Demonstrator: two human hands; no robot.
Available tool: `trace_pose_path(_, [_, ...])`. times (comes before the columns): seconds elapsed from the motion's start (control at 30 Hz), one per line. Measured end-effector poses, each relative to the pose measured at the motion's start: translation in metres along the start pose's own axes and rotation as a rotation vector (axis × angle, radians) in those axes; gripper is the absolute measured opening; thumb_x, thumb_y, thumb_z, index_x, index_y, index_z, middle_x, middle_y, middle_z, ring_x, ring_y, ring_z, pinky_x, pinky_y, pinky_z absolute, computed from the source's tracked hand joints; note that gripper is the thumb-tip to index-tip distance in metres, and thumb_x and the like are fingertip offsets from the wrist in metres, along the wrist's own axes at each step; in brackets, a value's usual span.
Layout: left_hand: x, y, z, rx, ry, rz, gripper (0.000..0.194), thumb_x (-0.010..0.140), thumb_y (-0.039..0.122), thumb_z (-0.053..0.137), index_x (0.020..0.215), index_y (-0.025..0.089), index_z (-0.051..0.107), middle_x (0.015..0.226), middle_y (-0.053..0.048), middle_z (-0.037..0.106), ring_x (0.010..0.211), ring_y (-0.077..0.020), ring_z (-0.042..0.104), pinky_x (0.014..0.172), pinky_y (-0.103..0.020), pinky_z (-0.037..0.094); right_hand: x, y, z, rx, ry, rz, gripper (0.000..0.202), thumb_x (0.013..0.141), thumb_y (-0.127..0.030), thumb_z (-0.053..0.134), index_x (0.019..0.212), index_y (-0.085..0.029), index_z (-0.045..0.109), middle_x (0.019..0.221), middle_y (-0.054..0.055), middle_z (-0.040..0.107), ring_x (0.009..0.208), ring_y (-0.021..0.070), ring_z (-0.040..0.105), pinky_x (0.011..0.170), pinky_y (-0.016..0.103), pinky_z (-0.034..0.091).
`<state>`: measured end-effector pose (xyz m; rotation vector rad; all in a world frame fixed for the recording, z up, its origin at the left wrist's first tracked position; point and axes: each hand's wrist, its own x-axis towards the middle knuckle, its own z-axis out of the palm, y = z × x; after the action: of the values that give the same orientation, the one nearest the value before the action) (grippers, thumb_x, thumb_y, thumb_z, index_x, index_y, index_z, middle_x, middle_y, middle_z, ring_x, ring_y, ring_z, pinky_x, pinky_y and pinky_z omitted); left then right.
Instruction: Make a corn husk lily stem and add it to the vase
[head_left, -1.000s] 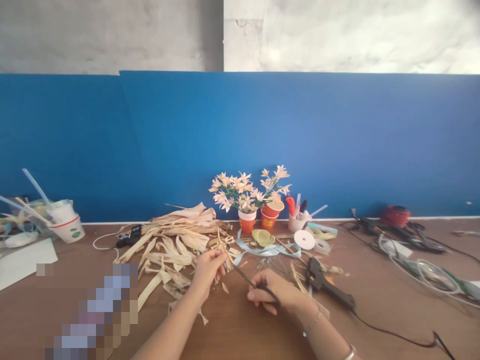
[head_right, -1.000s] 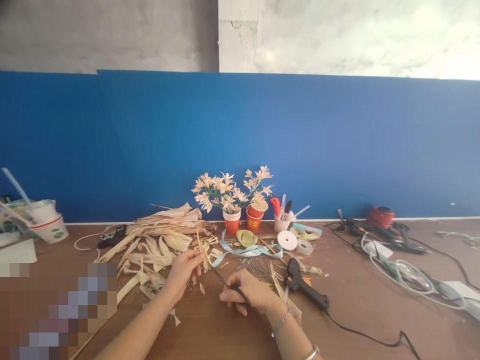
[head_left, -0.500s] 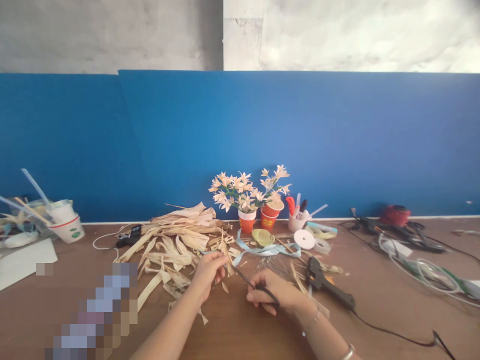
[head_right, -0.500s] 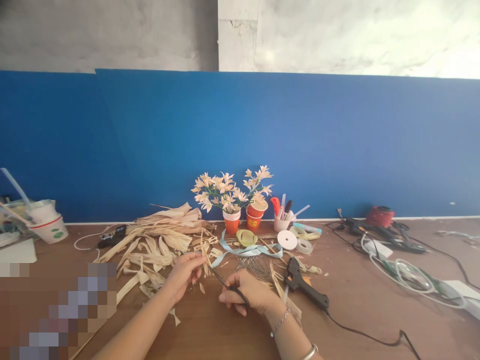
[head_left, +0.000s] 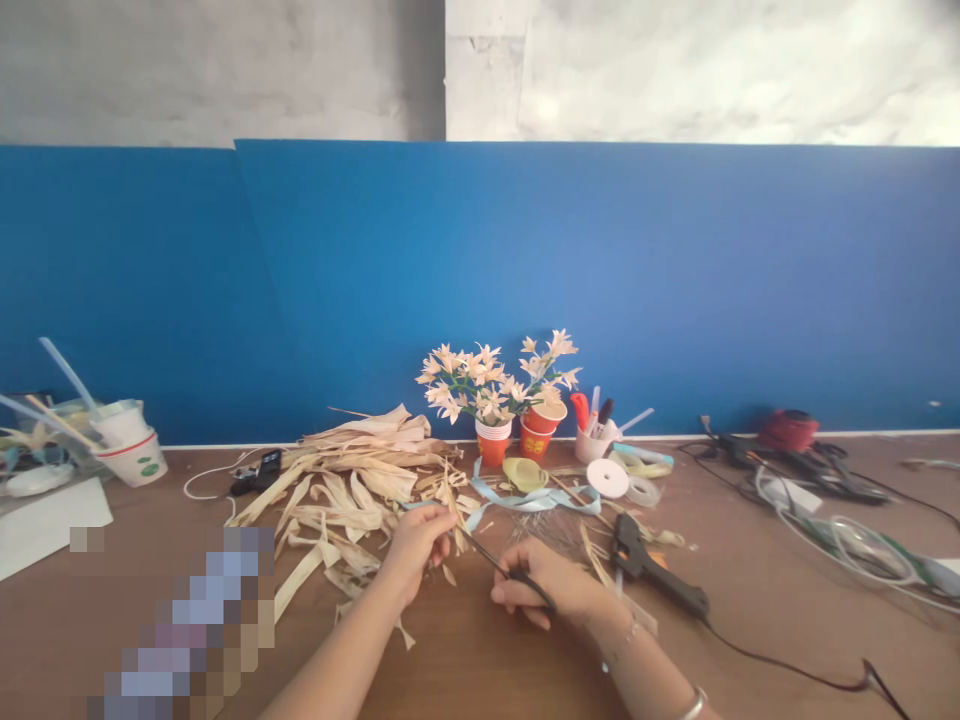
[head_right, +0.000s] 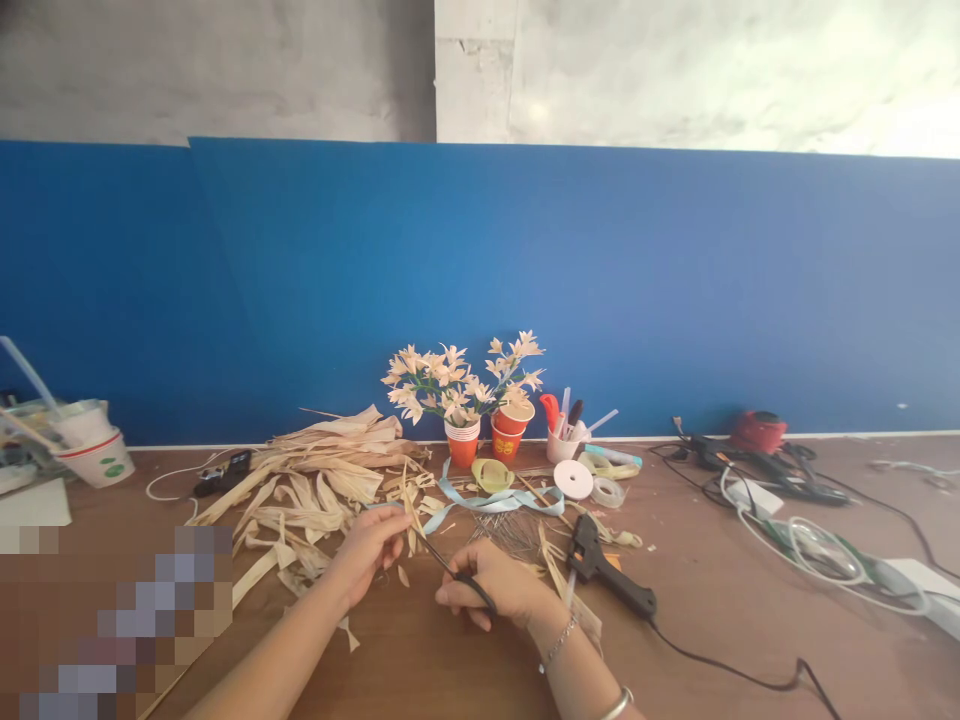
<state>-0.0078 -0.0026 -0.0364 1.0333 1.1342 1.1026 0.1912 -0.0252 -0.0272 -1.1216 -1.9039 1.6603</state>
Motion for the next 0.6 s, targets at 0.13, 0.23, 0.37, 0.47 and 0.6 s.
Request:
trace_pose_path(0.13, [-0.0001,-0.0009,0.0002,0.000,-0.002,0.004,0.024,0.063,0.036,0.067,0.059,0.016,0.054,0.040,0.007,0.045,0.035,-0.0050,0.035,0.034,-0.016,0.019,-0.0001,0.0012,-0.0014,-0.029,-0.002,-0.006,0.026,0.072,-0.037,0.065,0.063,-0.013,0.060,0.048,-0.005,0.054,0.031,0.0022,0.038,0.034,0.015,0.026])
trace_pose_path(0.23, [0.0001,-0.0020,-0.0003,0.006,0.003,0.005,0.024,0.063,0.036,0.067,0.059,0.016,0.055,0.039,0.007,0.045,0.034,-0.0048,0.035,0.034,-0.016,0.019,-0.0002,0.0018,-0.0022,-0.038,-0.004,-0.002,0.024,0.073,-0.036,0.063,0.065,-0.013,0.061,0.049,-0.005,0.053,0.032,0.0028,0.038,0.033,0.015,0.025])
trace_pose_path(0.37, [-0.0004,-0.0016,-0.0003,0.013,0.006,0.003,0.025,0.062,0.037,0.067,0.059,0.015,0.056,0.039,0.006,0.046,0.034,-0.0047,0.035,0.035,-0.016,0.019,0.0000,0.0020,-0.0020,-0.059,0.007,0.010,0.021,0.073,-0.032,0.062,0.064,-0.013,0.061,0.048,-0.005,0.053,0.032,0.0027,0.039,0.033,0.014,0.026])
trace_pose_path(0.47, [-0.0015,-0.0004,0.0010,0.019,0.012,-0.001,0.026,0.062,0.038,0.068,0.059,0.015,0.057,0.038,0.006,0.046,0.034,-0.0049,0.035,0.035,-0.016,0.020,0.0003,0.0023,-0.0019,-0.060,0.010,0.008,0.019,0.073,-0.030,0.062,0.064,-0.012,0.061,0.047,-0.005,0.053,0.032,0.0025,0.039,0.034,0.014,0.026])
trace_pose_path(0.6, [-0.0022,0.0011,0.0015,0.024,0.037,0.008,0.026,0.061,0.038,0.068,0.059,0.015,0.056,0.036,0.006,0.045,0.033,-0.0051,0.033,0.034,-0.016,0.019,-0.0010,0.0017,-0.0032,-0.043,-0.005,0.019,0.018,0.071,-0.030,0.064,0.065,-0.013,0.061,0.049,-0.005,0.054,0.032,0.0029,0.040,0.033,0.014,0.027])
